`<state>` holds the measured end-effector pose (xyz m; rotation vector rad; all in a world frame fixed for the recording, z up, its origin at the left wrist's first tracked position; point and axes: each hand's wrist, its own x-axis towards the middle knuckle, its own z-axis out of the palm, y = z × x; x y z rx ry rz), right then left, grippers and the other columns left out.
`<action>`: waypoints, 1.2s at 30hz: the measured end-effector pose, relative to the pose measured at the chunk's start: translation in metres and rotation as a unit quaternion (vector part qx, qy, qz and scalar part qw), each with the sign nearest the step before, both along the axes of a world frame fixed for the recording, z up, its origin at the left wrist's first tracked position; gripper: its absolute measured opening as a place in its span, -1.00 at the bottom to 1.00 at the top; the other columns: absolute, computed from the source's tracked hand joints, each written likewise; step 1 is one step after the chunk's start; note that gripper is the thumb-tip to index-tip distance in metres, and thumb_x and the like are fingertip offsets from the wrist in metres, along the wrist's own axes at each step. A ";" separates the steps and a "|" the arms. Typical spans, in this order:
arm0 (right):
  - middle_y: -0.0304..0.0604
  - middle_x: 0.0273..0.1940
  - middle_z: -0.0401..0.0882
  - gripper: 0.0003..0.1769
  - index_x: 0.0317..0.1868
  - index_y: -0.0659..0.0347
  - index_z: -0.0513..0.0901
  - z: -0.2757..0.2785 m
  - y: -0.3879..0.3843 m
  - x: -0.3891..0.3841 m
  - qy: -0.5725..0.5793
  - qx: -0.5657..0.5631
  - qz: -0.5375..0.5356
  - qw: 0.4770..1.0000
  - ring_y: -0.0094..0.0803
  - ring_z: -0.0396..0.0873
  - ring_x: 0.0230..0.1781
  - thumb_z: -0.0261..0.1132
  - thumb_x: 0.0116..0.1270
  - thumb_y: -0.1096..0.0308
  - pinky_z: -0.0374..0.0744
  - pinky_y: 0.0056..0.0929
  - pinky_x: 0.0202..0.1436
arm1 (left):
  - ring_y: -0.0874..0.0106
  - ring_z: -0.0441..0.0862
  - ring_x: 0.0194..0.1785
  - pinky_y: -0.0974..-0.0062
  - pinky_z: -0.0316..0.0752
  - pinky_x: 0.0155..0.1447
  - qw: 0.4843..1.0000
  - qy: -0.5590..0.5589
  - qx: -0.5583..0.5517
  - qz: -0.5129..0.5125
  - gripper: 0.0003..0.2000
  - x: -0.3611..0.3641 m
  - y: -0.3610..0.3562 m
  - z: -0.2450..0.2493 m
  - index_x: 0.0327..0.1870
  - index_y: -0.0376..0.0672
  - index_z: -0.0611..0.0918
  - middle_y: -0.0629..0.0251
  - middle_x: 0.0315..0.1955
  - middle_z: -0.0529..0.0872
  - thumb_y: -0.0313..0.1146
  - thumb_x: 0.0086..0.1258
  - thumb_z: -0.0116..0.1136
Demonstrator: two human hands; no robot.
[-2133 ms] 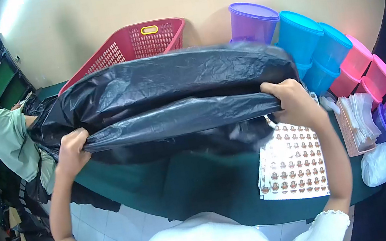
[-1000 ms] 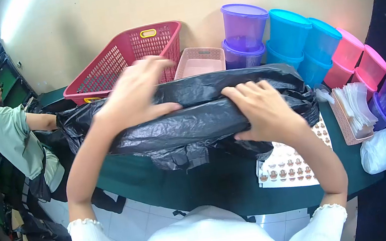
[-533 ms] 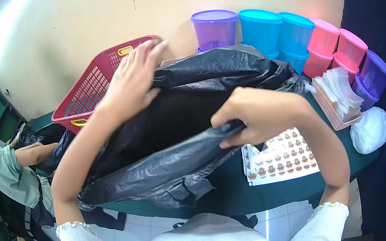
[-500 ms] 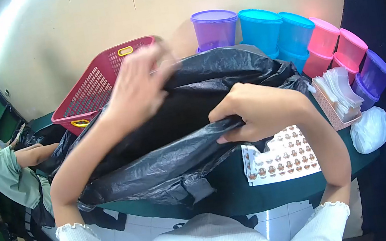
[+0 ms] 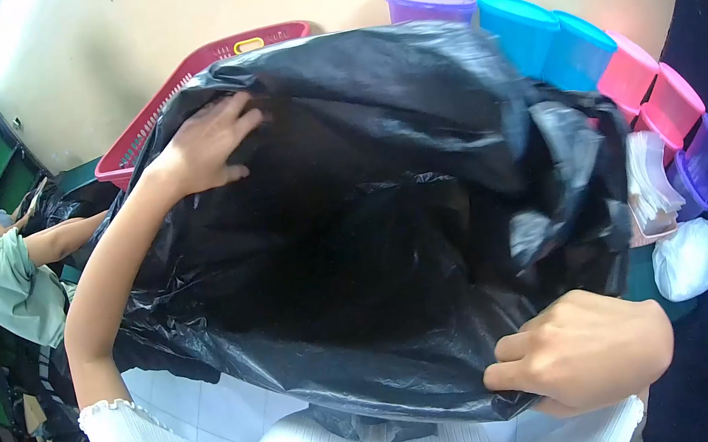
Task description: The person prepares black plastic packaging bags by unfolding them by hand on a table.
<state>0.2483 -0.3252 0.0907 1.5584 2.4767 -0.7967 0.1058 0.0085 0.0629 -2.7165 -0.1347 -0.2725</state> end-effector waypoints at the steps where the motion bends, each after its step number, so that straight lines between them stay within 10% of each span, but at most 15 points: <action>1: -0.17 -0.49 0.44 -0.63 -0.28 0.22 0.48 0.003 -0.002 0.000 -0.008 0.001 -0.003 1.000 -0.29 0.53 -0.56 0.30 -0.22 0.42 0.49 -0.40 -0.58 | 0.18 0.33 0.10 0.34 0.28 0.16 1.000 0.006 -0.004 -0.003 -0.38 0.002 0.002 0.001 0.03 -0.17 0.35 0.09 0.05 0.29 -0.46 -0.19 0.30; 13: -0.24 -0.58 0.39 -0.54 -0.25 0.25 0.54 0.019 -0.045 0.025 0.082 0.042 0.013 0.996 -0.39 0.48 -0.66 0.33 -0.31 0.36 0.39 -0.52 -0.70 | 0.17 0.39 0.06 0.34 0.32 0.12 0.996 -0.020 -0.060 -0.056 -0.54 0.017 0.017 0.035 -0.09 -0.13 0.45 0.16 -0.01 0.42 -0.30 -0.09 0.27; 21: -0.17 -0.54 0.40 -0.57 -0.22 0.38 0.50 0.009 -0.071 0.059 0.163 0.026 -0.023 0.986 -0.30 0.49 -0.61 0.31 -0.12 0.31 0.43 -0.44 -0.63 | 0.14 0.33 0.09 0.29 0.22 0.18 0.926 0.293 -0.236 -0.011 -0.33 -0.008 -0.083 0.044 0.02 -0.25 0.35 0.05 -0.03 0.39 -0.18 -0.15 0.36; 24: -0.08 -0.45 0.40 -0.55 -0.14 0.42 0.43 0.011 -0.084 0.067 0.168 -0.022 -0.002 0.986 -0.23 0.50 -0.52 0.26 -0.02 0.31 0.47 -0.42 -0.54 | 0.00 0.06 0.27 0.23 0.06 0.30 0.949 0.258 -0.181 -0.001 -0.01 -0.024 -0.095 0.054 0.22 -0.11 0.14 -0.09 0.20 0.03 -0.16 -0.36 0.46; 28: -0.07 -0.42 0.43 -0.58 -0.14 0.41 0.42 0.014 -0.096 0.079 0.189 -0.017 -0.034 0.981 -0.20 0.50 -0.49 0.24 0.00 0.34 0.48 -0.40 -0.51 | -0.03 0.17 0.20 0.28 0.18 0.25 0.924 0.248 -0.284 0.062 0.06 -0.009 -0.084 0.076 0.25 -0.06 0.07 -0.08 0.22 -0.04 -0.28 -0.41 0.48; 31: -0.03 -0.39 0.45 -0.65 -0.18 0.37 0.43 0.022 -0.090 0.084 0.172 -0.033 -0.059 0.983 -0.14 0.50 -0.48 0.22 0.00 0.39 0.48 -0.36 -0.50 | 0.23 0.40 0.04 0.38 0.32 0.10 0.930 0.133 -0.342 0.014 -0.27 -0.009 -0.091 0.083 0.06 -0.17 0.36 0.09 -0.05 0.43 -0.27 -0.25 0.42; 36: 0.03 -0.50 0.43 -0.73 -0.29 0.39 0.42 0.007 -0.077 0.098 0.227 -0.053 -0.065 0.970 -0.03 0.46 -0.48 0.21 0.10 0.34 0.44 -0.30 -0.47 | 0.20 0.41 -0.02 0.29 0.26 0.09 0.989 -0.103 -0.057 0.089 -0.32 -0.011 -0.083 0.079 0.03 -0.22 0.35 0.14 -0.12 0.46 -0.10 -0.14 0.31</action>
